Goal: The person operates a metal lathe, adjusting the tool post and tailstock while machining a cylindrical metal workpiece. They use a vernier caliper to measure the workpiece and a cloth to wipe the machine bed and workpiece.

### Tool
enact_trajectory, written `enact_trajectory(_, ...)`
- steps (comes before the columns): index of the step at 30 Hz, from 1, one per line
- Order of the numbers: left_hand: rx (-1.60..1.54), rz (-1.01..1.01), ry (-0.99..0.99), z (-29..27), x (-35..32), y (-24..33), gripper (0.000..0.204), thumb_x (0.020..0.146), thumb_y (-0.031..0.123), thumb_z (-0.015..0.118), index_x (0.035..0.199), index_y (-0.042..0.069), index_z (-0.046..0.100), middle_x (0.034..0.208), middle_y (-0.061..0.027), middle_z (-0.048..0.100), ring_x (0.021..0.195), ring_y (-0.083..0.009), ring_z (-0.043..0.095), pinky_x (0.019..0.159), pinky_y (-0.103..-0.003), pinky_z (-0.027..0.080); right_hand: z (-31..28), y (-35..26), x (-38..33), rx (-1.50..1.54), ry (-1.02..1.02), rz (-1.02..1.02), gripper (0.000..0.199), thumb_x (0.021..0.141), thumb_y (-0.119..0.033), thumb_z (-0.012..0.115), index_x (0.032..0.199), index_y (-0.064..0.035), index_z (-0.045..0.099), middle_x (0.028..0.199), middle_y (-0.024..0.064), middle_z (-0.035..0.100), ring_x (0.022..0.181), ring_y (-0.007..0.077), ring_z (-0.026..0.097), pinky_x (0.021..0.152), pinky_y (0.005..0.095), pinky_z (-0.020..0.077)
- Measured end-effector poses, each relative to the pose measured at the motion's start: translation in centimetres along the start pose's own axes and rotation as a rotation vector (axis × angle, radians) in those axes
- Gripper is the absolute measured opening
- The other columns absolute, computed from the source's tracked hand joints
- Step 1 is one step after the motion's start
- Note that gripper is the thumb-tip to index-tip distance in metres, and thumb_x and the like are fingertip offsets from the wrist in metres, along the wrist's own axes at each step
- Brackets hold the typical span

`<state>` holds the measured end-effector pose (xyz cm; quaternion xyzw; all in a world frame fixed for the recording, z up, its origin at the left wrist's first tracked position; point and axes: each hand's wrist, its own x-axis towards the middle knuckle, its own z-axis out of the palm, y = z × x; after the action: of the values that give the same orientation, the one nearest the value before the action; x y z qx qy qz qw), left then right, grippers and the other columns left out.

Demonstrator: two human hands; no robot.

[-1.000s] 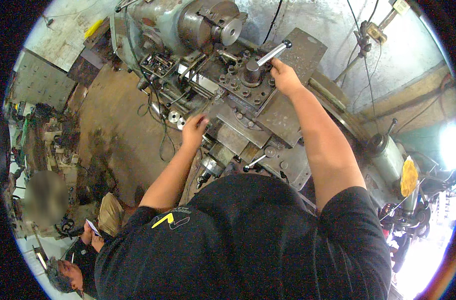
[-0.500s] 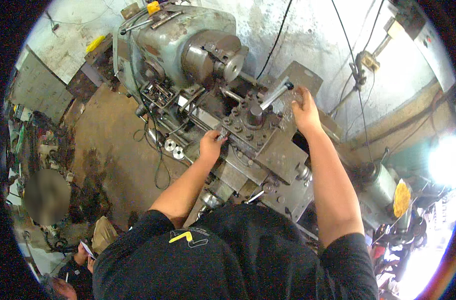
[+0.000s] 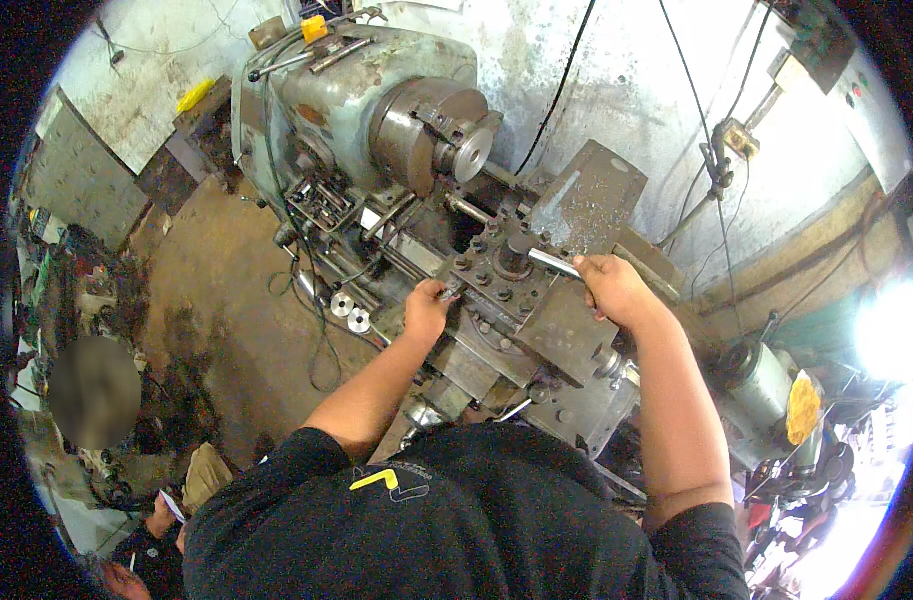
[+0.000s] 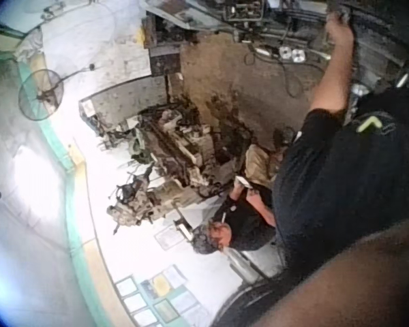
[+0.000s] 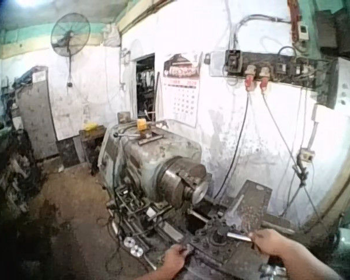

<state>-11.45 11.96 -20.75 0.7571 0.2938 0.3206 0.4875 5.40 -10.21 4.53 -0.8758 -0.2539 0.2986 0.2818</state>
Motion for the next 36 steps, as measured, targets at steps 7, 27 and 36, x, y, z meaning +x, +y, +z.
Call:
enact_trajectory(7,0.079,0.099,-0.048,-0.4,0.5,-0.4,0.014,0.079,0.003,0.07,0.093,0.0,0.07,0.091,-0.0191,0.067,0.087,-0.0369,0.065,0.078,-0.041,0.052,-0.5,0.4,1.5,0.164,-0.212,0.061,0.041,0.105,-0.038,0.044,0.093,-0.0047,0.064,0.063,0.004,0.056,0.048,0.0134,0.05,0.047,0.0306,0.0427)
enact_trajectory(27,0.091,0.606,-0.357,0.1,4.0,20.8,0.015,0.086,0.013,0.061,0.097,0.005,0.069,0.096,-0.0179,0.066,0.094,-0.0389,0.063,0.084,-0.049,0.049,6.6,5.8,2.4,0.797,0.615,-0.199,0.042,0.103,-0.044,0.046,0.109,-0.0055,0.06,0.081,0.0056,0.061,0.076,0.0149,0.055,0.069,0.0304,0.0437)
enact_trajectory(36,0.483,0.428,-0.968,9.5,2.4,27.6,0.034,0.086,0.021,0.058,0.109,0.0,0.07,0.117,-0.0231,0.068,0.109,-0.035,0.067,0.091,-0.046,0.053,14.4,21.6,-8.9,-0.035,0.682,0.016,0.028,0.1,-0.025,0.053,0.09,0.0011,0.054,0.079,0.0218,0.06,0.075,0.0369,0.059,0.069,0.0455,0.0451)
